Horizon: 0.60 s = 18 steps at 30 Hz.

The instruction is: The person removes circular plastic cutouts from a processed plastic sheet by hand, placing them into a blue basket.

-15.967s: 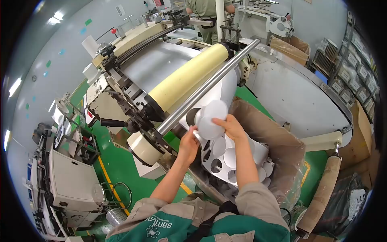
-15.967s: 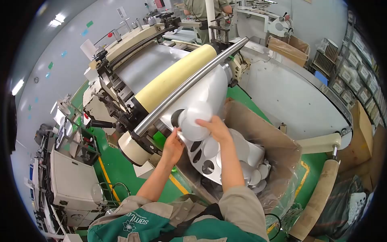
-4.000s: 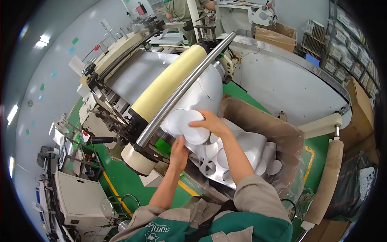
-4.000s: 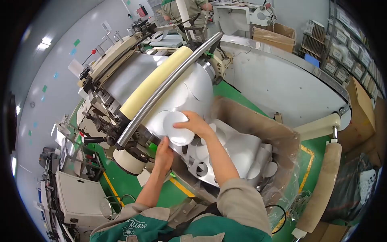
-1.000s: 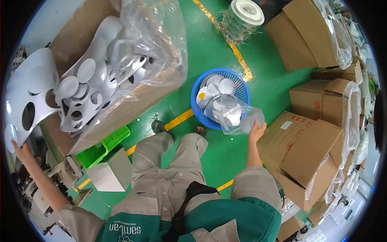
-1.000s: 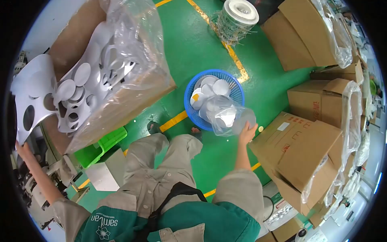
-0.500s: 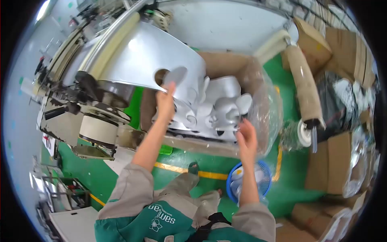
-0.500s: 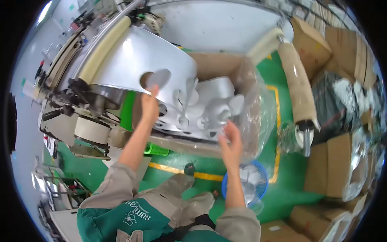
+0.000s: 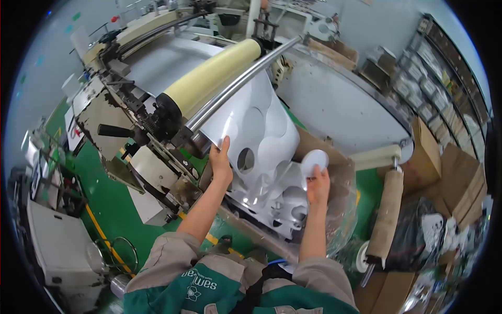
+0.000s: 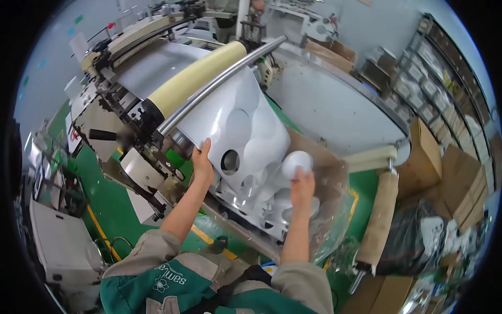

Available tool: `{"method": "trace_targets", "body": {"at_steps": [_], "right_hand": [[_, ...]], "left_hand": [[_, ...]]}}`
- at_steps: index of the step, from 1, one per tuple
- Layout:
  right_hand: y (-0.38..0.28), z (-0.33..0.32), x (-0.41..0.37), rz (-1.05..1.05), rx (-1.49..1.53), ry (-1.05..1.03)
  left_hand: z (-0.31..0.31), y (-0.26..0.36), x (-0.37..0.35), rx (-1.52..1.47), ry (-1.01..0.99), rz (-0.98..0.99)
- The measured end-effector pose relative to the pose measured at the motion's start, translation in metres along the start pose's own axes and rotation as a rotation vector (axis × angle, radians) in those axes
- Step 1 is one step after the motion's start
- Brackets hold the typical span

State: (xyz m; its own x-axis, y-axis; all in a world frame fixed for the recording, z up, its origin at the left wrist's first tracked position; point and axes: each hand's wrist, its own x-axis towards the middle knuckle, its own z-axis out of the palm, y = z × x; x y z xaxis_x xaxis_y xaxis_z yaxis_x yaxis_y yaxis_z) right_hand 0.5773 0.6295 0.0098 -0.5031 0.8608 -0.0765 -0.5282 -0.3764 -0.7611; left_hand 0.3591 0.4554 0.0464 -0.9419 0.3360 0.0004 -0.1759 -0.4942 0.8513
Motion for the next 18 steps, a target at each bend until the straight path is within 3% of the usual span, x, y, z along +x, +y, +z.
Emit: {"method": "trace_targets", "body": {"at_steps": [1,4,6,8,10,11,12,14,16,18], "right_hand": [[-0.011,0.041,0.008,-0.003,-0.107,-0.183],[-0.008,0.121,0.028,0.005,-0.438,-0.564],[0.002,0.126,0.048,0.33,-0.54,-0.788],[0.017,0.097,0.064,0.293,-0.638,-0.726],[0.006,0.066,0.066,0.386,-0.291,-0.453],[0.009,0.038,0.079,0.497,0.011,-0.224],[0.011,0.024,0.094,0.469,0.213,-0.015],[-0.008,0.056,0.088,0.201,0.08,-0.136],[-0.024,0.121,0.074,0.178,-0.106,-0.42],[-0.005,0.153,0.09,0.119,-0.611,-0.615]], "left_hand": [[0.016,0.013,-0.009,-0.105,0.045,-0.045],[0.023,0.001,-0.039,0.227,-0.002,-0.127],[0.032,0.001,-0.062,0.096,-0.128,-0.228],[0.008,-0.032,-0.059,0.11,-0.181,-0.388],[0.027,-0.003,-0.06,0.029,-0.123,-0.317],[0.032,0.005,-0.047,-0.049,-0.026,-0.236],[0.017,0.001,-0.02,-0.065,0.07,-0.226],[0.018,0.029,0.001,-0.161,0.088,-0.071],[0.004,0.022,0.023,-0.105,0.1,-0.016],[0.003,0.02,0.019,-0.057,0.018,-0.021]]}}
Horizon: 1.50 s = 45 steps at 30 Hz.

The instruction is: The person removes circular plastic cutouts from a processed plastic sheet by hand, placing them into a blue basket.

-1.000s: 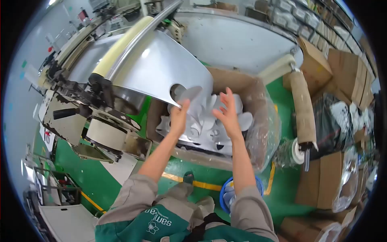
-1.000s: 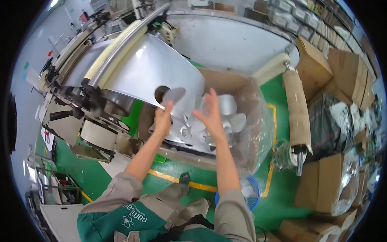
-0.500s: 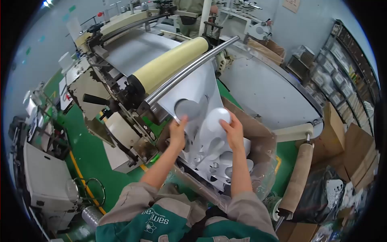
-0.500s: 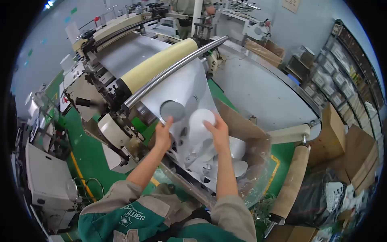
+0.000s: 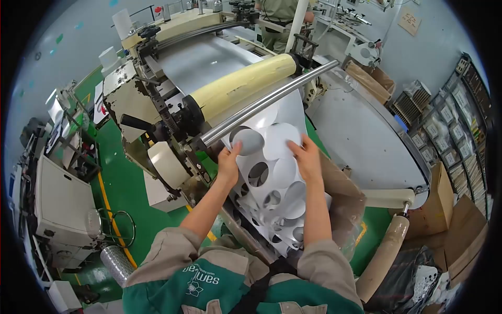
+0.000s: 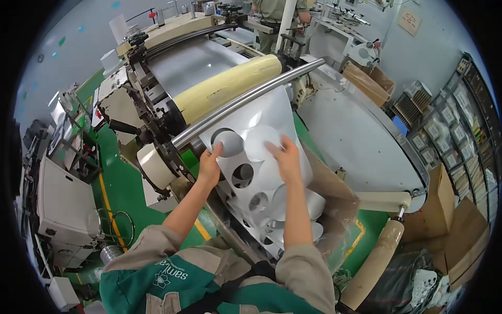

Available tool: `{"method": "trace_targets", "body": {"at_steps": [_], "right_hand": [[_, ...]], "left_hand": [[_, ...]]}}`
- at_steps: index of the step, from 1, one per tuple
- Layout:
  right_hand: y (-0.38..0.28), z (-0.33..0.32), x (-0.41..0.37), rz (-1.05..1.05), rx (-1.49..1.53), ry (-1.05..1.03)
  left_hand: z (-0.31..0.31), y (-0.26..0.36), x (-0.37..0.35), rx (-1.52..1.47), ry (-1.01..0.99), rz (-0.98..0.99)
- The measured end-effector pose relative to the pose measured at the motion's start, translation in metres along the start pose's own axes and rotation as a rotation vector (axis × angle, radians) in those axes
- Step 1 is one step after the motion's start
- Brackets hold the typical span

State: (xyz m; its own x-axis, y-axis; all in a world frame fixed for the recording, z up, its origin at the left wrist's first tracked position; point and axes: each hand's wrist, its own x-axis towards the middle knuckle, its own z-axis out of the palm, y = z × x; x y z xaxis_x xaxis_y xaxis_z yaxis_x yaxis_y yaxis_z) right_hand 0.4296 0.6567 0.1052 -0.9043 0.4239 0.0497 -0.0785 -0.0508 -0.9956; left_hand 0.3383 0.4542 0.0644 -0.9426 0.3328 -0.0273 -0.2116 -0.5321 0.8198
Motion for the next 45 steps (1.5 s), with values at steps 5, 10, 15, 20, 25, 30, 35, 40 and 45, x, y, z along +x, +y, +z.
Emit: {"method": "trace_targets", "body": {"at_steps": [5,10,15,20,25,30,35,40,45], "right_hand": [[0.008,0.035,0.02,0.079,-0.082,-0.303],[0.032,-0.016,-0.003,0.079,0.786,0.218],[-0.016,0.047,0.025,-0.027,0.047,-0.189],[-0.004,0.061,0.043,0.026,-0.039,-0.313],[0.036,0.008,0.03,0.128,1.003,0.04],[-0.014,0.013,0.011,-0.055,0.639,0.086],[-0.03,0.04,0.017,-0.056,0.331,-0.116],[-0.017,0.054,0.025,-0.023,0.046,-0.21],[0.017,0.052,0.02,0.222,0.32,-0.221]], "left_hand": [[0.0,0.016,-0.013,-0.053,-0.141,-0.171],[0.004,0.035,-0.005,-0.063,0.0,-0.128],[0.004,0.024,0.016,-0.172,0.08,-0.005],[-0.002,0.015,-0.003,-0.165,-0.085,-0.147],[-0.008,0.029,0.007,-0.198,-0.029,-0.104],[-0.019,0.032,0.044,-0.248,-0.028,-0.041],[-0.003,0.051,0.036,-0.568,-0.216,-0.228],[0.002,0.023,0.003,-0.303,-0.234,-0.27],[0.001,0.013,-0.023,-0.09,-0.342,-0.365]]}}
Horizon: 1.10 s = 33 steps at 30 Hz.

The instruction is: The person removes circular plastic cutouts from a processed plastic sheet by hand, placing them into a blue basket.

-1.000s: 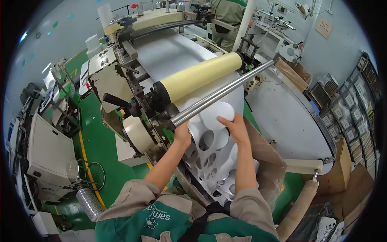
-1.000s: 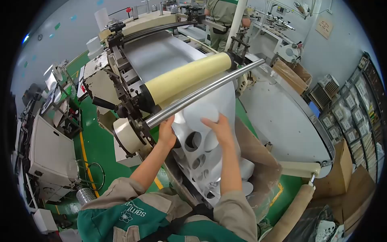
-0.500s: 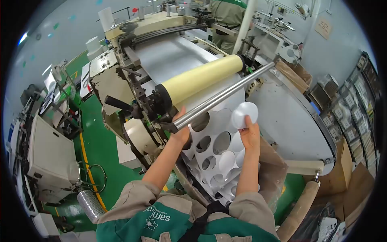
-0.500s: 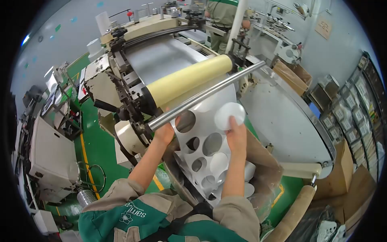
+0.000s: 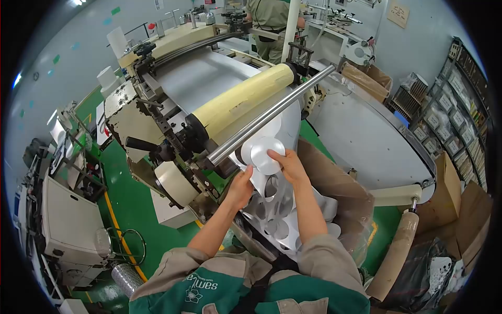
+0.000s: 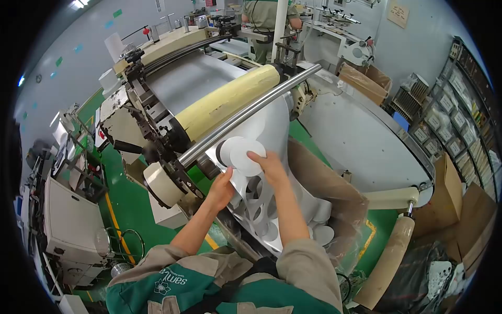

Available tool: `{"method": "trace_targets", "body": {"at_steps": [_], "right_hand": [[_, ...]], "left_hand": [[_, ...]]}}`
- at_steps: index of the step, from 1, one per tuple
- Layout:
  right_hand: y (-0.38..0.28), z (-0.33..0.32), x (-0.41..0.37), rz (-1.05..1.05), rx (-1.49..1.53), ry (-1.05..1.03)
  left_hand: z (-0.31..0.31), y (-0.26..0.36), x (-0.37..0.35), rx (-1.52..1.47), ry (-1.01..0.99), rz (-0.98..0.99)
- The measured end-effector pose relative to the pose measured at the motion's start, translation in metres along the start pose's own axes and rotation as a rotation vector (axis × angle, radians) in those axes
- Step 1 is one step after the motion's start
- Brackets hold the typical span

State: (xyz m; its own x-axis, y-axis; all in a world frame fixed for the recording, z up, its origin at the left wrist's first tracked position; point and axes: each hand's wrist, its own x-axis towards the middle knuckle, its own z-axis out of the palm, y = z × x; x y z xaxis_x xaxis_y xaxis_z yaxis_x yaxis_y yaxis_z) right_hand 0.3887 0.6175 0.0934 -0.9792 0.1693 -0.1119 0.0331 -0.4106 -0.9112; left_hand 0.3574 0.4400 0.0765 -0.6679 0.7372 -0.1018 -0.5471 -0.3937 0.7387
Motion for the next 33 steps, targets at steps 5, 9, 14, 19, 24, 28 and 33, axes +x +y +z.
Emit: {"method": "trace_targets", "body": {"at_steps": [5,9,14,19,24,28,33], "right_hand": [[0.013,-0.014,-0.01,-0.189,0.647,0.129],[-0.005,-0.032,-0.017,-0.272,0.443,0.177],[-0.039,0.006,-0.013,-0.362,-0.14,0.163],[-0.042,0.028,0.005,-0.516,-0.448,0.182],[-0.006,0.025,0.025,-0.291,-0.293,0.026],[-0.005,0.015,0.009,-0.277,-0.442,0.286],[-0.005,-0.037,-0.05,-0.148,0.13,0.435]], "left_hand": [[0.0,0.022,0.016,0.025,0.133,0.205],[-0.041,0.045,0.045,-0.416,0.021,0.262],[-0.007,0.08,0.042,-0.543,0.008,0.102],[-0.005,0.04,0.03,-0.326,0.189,0.152],[-0.005,-0.003,0.003,-0.007,0.097,0.199],[-0.019,-0.006,0.007,-0.061,-0.056,0.077],[-0.02,0.019,0.024,-0.24,0.004,0.213]]}}
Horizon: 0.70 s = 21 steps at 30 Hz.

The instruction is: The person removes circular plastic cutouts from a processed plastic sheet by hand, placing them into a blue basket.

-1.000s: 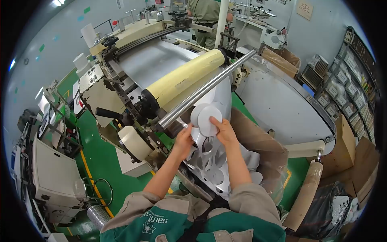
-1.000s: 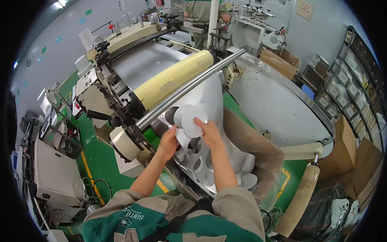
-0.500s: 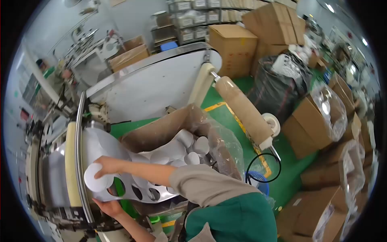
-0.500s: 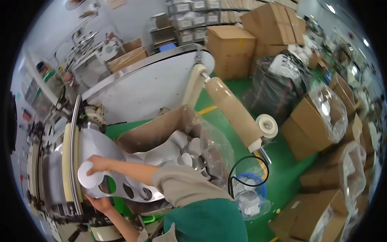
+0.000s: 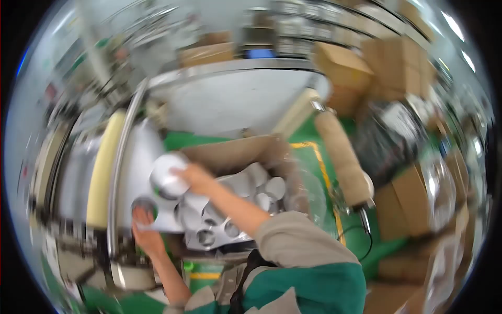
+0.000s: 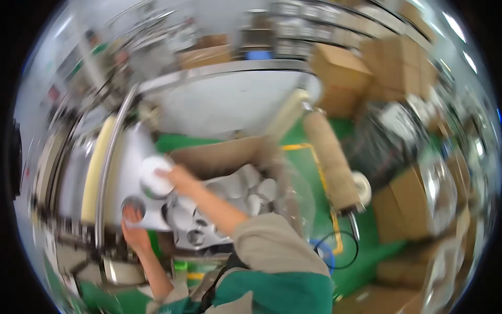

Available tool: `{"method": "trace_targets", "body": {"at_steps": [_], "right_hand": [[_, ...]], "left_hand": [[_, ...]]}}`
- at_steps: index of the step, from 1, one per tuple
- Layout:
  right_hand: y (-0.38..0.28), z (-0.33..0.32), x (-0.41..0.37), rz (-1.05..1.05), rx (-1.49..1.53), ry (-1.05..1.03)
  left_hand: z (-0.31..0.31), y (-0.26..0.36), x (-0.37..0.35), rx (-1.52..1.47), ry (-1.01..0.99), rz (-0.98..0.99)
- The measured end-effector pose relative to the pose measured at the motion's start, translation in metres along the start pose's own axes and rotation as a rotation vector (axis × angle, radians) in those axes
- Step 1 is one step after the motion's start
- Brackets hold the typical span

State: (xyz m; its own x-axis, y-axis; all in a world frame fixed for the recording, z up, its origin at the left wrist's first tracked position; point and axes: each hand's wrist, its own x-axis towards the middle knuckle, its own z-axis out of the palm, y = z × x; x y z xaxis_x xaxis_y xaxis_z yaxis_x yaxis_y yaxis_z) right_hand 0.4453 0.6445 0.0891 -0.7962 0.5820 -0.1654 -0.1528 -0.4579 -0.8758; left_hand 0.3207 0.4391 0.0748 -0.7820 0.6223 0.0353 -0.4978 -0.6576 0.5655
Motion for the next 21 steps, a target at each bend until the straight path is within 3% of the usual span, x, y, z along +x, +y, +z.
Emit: {"method": "trace_targets", "body": {"at_steps": [1,3,4,5,6,7,11,12,14,15,17,21], "right_hand": [[0.006,-0.018,0.009,0.008,0.066,0.018],[0.019,-0.041,0.024,-0.05,0.24,0.011],[0.023,-0.05,0.031,-0.045,0.325,-0.007],[-0.004,-0.019,0.009,-0.17,0.338,-0.105],[-0.012,-0.009,0.005,-0.142,0.322,-0.108],[-0.018,0.006,0.003,-0.122,0.312,-0.097],[-0.023,0.051,0.003,-0.21,-0.006,-0.189],[-0.017,0.054,0.011,-0.204,-0.195,-0.191],[-0.013,0.067,0.017,-0.135,-0.227,-0.311],[-0.011,0.073,0.02,-0.103,-0.305,-0.338],[-0.003,0.079,0.026,-0.023,-0.49,-0.387],[0.01,0.06,0.023,0.063,-0.222,-0.389]], "left_hand": [[-0.008,0.007,0.008,-0.037,-0.135,-0.045],[-0.004,0.017,0.024,-0.221,0.036,-0.068],[-0.01,0.021,0.031,-0.253,0.017,-0.053],[-0.026,0.018,0.041,-0.313,-0.213,0.019],[-0.008,0.026,0.04,-0.388,-0.129,-0.001],[-0.013,0.028,0.045,-0.449,-0.185,-0.045],[0.016,0.009,0.023,-0.149,0.046,0.113],[0.015,0.003,0.018,-0.107,0.075,0.104],[0.021,-0.005,0.003,-0.022,0.129,0.09],[0.03,-0.008,-0.01,0.113,0.058,0.077],[0.027,-0.019,-0.022,0.111,0.067,-0.027],[0.018,-0.015,-0.025,0.206,0.047,-0.095]]}}
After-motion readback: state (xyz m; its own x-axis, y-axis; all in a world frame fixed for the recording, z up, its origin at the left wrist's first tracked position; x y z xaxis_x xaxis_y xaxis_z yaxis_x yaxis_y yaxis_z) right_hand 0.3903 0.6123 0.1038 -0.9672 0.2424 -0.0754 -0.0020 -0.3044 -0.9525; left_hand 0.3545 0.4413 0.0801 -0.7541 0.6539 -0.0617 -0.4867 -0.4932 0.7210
